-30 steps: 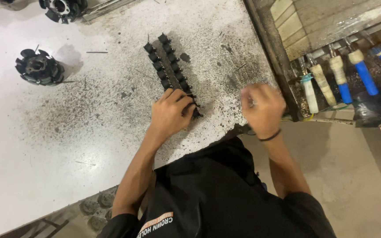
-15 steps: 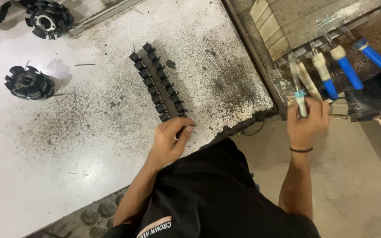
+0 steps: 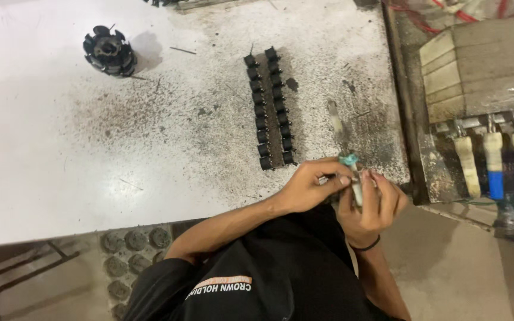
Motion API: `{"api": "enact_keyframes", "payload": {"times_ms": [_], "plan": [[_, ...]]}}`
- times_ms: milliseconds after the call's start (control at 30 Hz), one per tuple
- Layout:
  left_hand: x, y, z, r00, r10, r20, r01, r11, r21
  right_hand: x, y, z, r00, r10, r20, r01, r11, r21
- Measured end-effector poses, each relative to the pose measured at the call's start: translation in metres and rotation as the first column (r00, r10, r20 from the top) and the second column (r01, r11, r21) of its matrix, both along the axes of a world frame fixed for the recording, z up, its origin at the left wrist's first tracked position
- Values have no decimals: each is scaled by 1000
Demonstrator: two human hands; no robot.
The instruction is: The person solders small black components arranged in rows on a workbench, holding each part with one hand while applying a soldering iron with the other. Finished parts are set aside and placed into a molded tray, and the person continues soldering additional parts laid out on the bench.
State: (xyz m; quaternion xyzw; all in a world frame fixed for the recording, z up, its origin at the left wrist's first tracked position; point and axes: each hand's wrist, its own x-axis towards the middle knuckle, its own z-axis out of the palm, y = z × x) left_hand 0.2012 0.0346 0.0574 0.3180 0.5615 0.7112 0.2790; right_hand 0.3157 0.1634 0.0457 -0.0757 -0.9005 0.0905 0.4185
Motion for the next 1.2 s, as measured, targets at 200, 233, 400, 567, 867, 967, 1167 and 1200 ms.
{"api": "enact_keyframes", "payload": {"times_ms": [200, 233, 400, 567, 867, 967, 1167, 1200], "plan": [[-17, -5, -13, 947, 59, 316, -134, 966, 222, -6, -32, -6, 849, 509, 140, -406, 799, -445], [-15, -4, -11, 960, 48, 276, -103, 977, 186, -13, -35, -9, 860, 506, -71, -436, 655, -617], [-9, -14, 6, 985, 10, 170, -25, 996, 86, -52, -15, -16, 868, 327, -374, -471, 302, -828], [-58, -64, 13, 688, 365, -627, -443, 896, 36, -52, 22, -7, 841, 401, -363, -403, 17, -915], [-84, -74, -8, 594, 230, -771, -622, 739, -259, -44, 28, 8, 895, 446, 11, -197, 416, -888], [-82, -74, -14, 613, 214, -761, -610, 741, -282, -44, 29, 11, 889, 457, 21, -197, 424, -884], [-84, -74, -16, 613, 212, -761, -597, 755, -270, -46, 30, 14, 878, 477, 40, -189, 423, -886], [-84, -74, -17, 612, 209, -763, -593, 759, -268, -46, 30, 15, 877, 479, 45, -185, 421, -888]]}}
